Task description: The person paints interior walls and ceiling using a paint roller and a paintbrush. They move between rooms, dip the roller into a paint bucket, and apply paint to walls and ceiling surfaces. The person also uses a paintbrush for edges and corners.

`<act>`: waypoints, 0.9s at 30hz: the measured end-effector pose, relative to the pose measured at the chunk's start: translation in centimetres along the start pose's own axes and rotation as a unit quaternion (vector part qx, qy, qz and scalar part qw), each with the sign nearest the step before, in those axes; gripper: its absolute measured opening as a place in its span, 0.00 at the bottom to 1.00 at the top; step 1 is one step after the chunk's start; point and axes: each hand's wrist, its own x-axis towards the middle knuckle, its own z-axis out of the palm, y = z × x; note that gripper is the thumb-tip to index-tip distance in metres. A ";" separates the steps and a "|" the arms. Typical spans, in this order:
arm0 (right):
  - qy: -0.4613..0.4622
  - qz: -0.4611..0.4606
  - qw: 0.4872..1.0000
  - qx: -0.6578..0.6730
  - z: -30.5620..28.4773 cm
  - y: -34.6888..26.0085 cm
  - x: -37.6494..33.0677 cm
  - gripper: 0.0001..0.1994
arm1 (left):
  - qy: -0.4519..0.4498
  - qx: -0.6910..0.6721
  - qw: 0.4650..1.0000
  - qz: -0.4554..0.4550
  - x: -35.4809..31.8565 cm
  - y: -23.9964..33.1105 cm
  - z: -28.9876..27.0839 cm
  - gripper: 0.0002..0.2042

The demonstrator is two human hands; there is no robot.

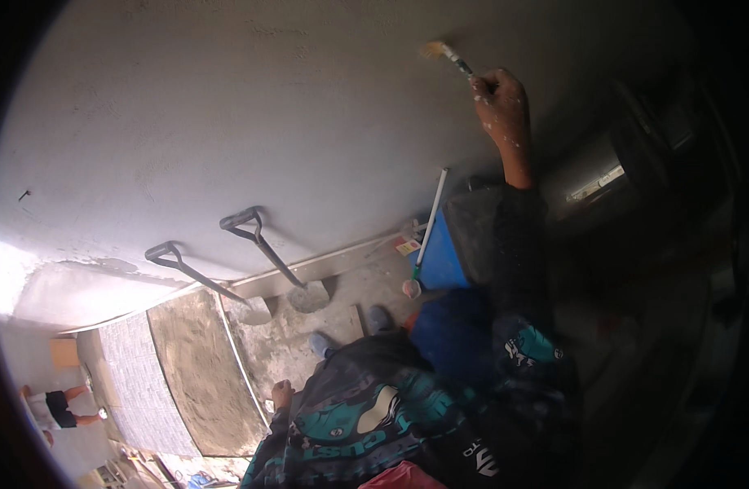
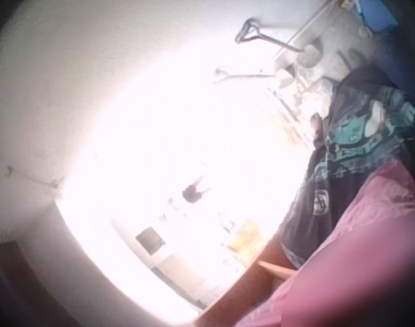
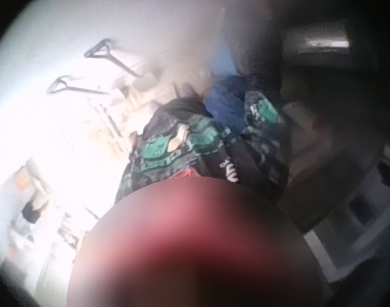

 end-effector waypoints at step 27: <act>-0.420 -0.095 0.902 -0.031 23.4 2.9 -26.8 0.11 | 0.277 -0.288 0.861 -0.313 -11.0 -0.7 10.7 0.18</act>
